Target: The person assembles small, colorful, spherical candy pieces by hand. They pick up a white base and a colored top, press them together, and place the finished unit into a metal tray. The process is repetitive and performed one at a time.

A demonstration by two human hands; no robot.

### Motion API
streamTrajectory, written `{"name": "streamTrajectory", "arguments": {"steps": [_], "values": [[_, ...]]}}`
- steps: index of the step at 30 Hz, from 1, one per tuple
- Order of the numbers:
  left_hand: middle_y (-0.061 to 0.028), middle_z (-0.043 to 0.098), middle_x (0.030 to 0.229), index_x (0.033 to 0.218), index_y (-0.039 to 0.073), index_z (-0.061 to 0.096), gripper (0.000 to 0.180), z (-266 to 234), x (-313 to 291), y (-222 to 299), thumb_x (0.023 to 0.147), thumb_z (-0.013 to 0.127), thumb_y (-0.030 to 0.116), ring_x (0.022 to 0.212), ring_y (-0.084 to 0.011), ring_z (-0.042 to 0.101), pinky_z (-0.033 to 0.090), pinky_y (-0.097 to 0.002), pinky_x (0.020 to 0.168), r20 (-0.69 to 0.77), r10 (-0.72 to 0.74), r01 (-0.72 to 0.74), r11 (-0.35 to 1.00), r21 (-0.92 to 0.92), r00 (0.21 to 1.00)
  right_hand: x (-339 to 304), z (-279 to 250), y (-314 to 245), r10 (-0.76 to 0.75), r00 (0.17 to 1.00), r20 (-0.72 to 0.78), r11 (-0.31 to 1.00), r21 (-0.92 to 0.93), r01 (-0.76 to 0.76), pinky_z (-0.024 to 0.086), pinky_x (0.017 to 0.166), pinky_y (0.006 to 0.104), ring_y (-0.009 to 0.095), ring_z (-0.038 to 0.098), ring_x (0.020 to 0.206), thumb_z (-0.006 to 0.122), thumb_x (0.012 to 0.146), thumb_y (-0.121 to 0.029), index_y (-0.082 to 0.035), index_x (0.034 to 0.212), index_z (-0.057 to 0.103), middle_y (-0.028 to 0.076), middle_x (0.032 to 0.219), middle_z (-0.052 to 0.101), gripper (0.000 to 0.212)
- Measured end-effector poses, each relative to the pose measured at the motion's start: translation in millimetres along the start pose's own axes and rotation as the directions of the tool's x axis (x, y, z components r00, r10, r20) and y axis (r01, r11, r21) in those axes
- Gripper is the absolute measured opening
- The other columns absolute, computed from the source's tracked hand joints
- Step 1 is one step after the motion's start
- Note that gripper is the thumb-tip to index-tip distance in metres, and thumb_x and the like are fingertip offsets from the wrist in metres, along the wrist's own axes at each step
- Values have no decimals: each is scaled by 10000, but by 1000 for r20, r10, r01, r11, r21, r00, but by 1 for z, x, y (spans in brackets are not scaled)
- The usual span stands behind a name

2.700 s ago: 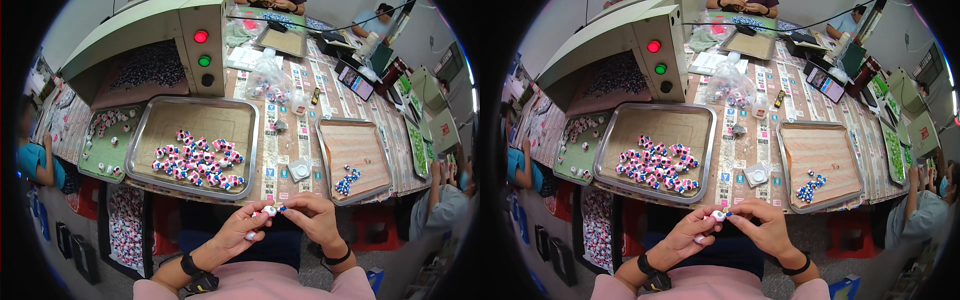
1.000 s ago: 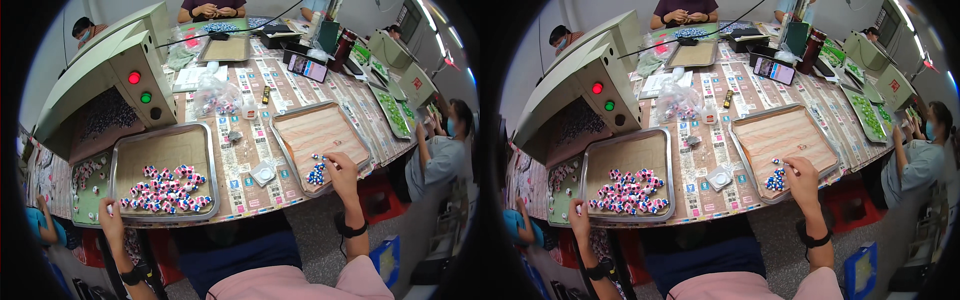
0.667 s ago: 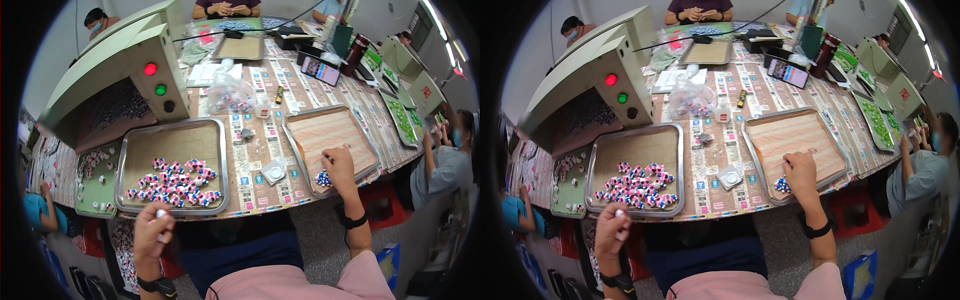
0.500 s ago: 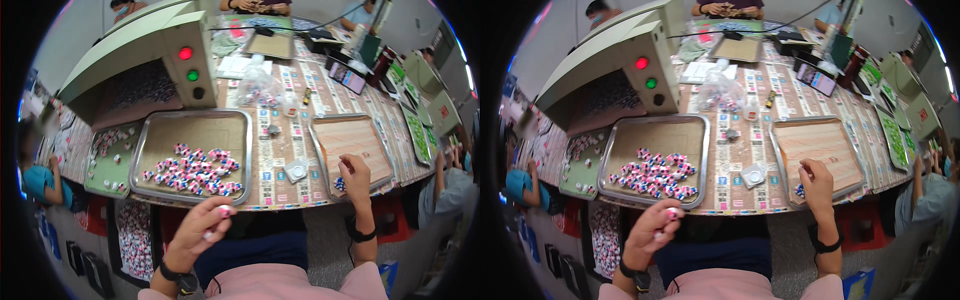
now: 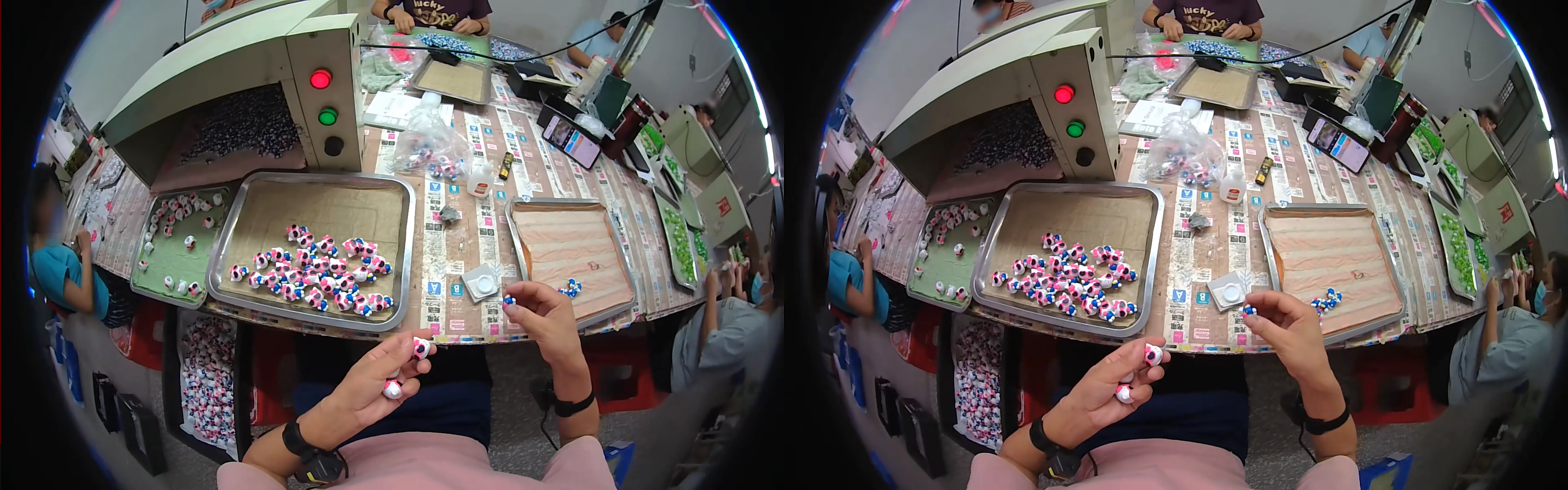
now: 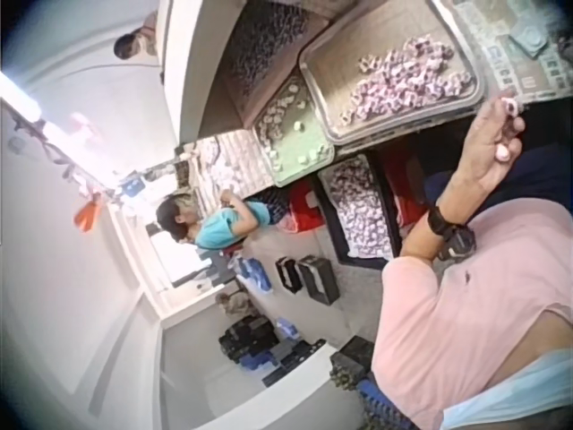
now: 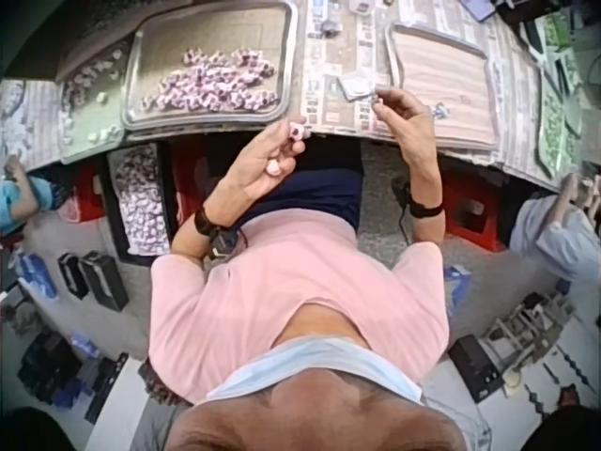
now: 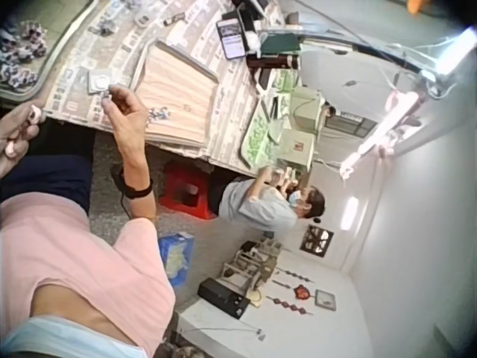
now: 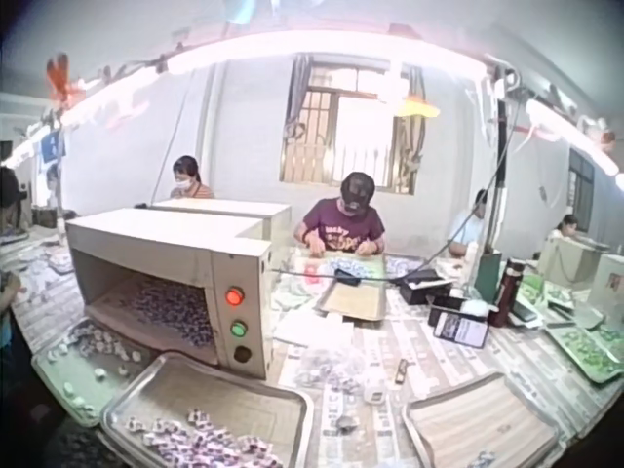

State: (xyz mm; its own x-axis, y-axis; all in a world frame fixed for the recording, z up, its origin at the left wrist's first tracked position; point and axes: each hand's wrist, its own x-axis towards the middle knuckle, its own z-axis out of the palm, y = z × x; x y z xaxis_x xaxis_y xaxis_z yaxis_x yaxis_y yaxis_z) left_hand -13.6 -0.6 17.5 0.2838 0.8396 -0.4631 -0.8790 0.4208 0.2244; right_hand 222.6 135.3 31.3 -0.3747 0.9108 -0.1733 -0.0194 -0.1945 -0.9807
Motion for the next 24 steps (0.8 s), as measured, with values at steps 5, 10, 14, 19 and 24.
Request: {"name": "streamTrajectory", "arguments": {"steps": [5, 10, 14, 19, 24], "values": [[-74, 567, 1011, 1302, 19, 484, 360, 1, -1, -3, 972, 549, 148, 814, -108, 533, 381, -187, 499, -5, -36, 36, 999, 25, 999, 20, 0, 8, -278, 961, 3, 850, -465, 248, 475, 700, 221, 102, 606, 813, 683, 815, 35, 13, 1019, 697, 42, 876, 648, 206], [-72, 567, 1005, 1284, 4, 510, 361, -9, -2, -8, 965, 568, 163, 804, -102, 530, 383, -196, 510, 47, -75, 78, 996, -52, 996, 33, 13, 12, -436, 893, 115, 606, -695, 386, 487, 704, 273, 191, 629, 803, 684, 795, 15, -10, 964, 702, 93, 856, 651, 172], [-52, 596, 1008, 1250, 27, 543, 320, -14, -1, -12, 963, 576, 163, 817, -94, 567, 441, -199, 570, 54, -86, 89, 994, -63, 995, 38, 18, 13, -422, 894, 152, 500, -783, 369, 498, 734, 355, 280, 631, 822, 691, 783, -28, -25, 900, 693, 120, 849, 650, 117], [-38, 624, 1045, 1202, 51, 569, 273, -13, 1, -14, 968, 575, 190, 883, -92, 607, 525, -218, 684, 49, -85, 87, 996, -29, 995, 38, 16, 12, -424, 879, 218, 380, -839, 391, 490, 744, 393, 314, 619, 833, 688, 769, -33, -31, 878, 692, 125, 849, 650, 110], [-42, 625, 1089, 1198, 60, 564, 263, -11, 4, -16, 972, 566, 194, 920, -97, 620, 548, -224, 733, 53, -60, 57, 997, 49, 997, 37, 16, 11, -419, 882, 216, 406, -824, 395, 489, 747, 397, 315, 618, 830, 689, 770, -38, -33, 879, 695, 126, 842, 649, 109]]}}
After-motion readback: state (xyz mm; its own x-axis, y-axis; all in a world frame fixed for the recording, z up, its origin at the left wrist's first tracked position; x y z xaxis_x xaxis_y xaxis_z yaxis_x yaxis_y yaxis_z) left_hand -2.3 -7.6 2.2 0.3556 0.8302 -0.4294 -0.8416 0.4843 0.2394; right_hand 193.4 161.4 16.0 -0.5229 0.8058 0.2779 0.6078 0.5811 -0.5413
